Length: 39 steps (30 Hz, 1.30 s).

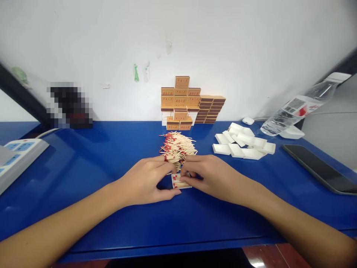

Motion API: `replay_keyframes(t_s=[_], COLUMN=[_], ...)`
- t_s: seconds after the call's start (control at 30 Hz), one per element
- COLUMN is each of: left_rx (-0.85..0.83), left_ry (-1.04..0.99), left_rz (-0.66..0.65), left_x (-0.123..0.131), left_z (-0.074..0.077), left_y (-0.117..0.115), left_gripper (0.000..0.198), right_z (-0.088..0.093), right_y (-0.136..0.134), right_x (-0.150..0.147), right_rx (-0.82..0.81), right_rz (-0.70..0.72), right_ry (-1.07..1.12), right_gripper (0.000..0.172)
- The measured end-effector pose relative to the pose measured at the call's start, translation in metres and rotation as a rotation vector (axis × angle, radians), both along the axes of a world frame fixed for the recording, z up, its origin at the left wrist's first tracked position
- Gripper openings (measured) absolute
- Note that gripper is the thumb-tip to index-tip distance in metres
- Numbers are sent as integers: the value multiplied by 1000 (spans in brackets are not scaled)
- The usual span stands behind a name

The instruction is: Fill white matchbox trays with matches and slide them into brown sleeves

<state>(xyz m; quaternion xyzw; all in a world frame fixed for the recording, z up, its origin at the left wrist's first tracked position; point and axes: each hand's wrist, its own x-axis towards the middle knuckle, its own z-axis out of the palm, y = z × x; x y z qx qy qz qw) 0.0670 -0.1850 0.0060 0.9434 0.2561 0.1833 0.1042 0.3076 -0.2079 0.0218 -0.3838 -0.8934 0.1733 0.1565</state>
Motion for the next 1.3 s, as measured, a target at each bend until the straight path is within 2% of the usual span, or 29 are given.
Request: replay_keyframes(t_s=[0.3, 0.6, 0.87, 1.13, 1.3], left_rx=[5, 2, -2, 8, 1], left_ry=[-25, -13, -6, -6, 5], left_rz=[-11, -3, -5, -9, -3], left_x=[1, 1, 2, 1, 1], left_z=[0, 1, 1, 0, 1], left_y=[-2, -3, -3, -3, -3], left_gripper=[27, 28, 27, 27, 27], right_z=[5, 6, 11, 6, 7], right_y=[-2, -4, -4, -1, -3], right_x=[2, 0, 2, 3, 3], right_rx=[-71, -59, -171, -65, -90], right_rz=[10, 8, 52, 14, 42], right_ry=[2, 1, 20, 26, 13], right_gripper=[5, 10, 16, 13, 11])
